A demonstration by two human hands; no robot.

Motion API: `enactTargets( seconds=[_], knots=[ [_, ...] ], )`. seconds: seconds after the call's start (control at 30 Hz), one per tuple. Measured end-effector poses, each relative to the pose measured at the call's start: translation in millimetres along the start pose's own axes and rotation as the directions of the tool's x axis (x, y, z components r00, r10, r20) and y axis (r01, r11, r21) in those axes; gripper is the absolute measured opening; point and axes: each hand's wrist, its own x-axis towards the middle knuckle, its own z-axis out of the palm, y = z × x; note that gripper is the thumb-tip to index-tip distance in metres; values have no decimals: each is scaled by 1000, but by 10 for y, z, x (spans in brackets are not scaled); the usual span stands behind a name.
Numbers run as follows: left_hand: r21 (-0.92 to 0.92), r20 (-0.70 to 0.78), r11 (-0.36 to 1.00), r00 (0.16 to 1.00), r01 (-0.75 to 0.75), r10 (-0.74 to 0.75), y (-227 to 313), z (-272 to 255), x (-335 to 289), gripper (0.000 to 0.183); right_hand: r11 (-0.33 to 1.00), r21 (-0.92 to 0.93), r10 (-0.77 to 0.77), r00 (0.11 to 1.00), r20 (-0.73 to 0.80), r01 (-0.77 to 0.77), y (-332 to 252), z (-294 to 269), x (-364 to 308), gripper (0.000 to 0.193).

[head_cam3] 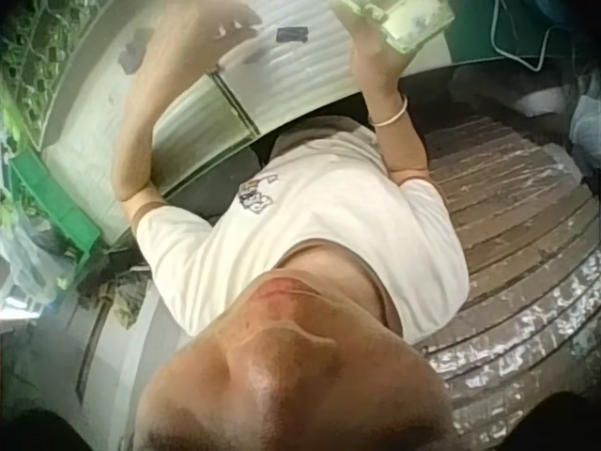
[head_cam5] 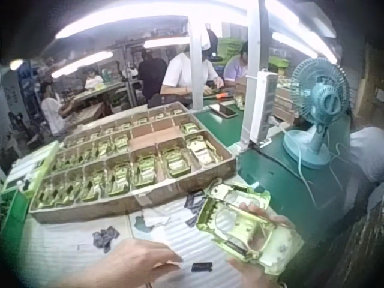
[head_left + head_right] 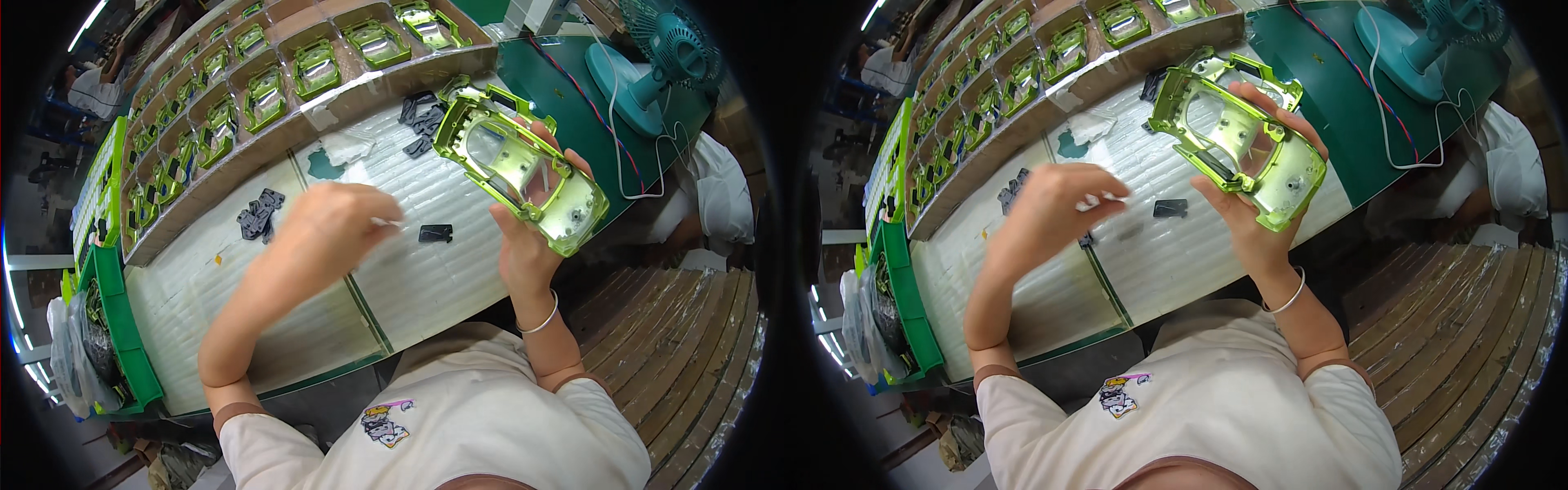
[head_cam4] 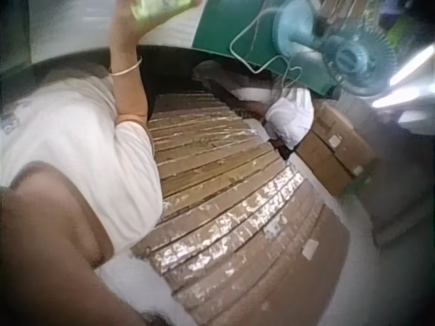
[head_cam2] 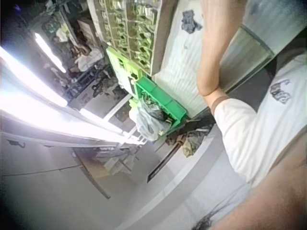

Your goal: The person assembles small green toy cars by hand at a factory workstation. They pick up a car body, insert small black plastic components into the interior, and place the finished unit into a cardboard tray. The process is repeated continuously for multiple units.

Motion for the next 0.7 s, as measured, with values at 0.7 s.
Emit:
enactTargets(
  seconds=[0.7],
  knots=[
    [-344, -315, 939, 943, -10, -105, 173, 42, 72, 11, 882, -96, 471, 871, 142, -461, -95, 130, -117, 77]
  ],
)
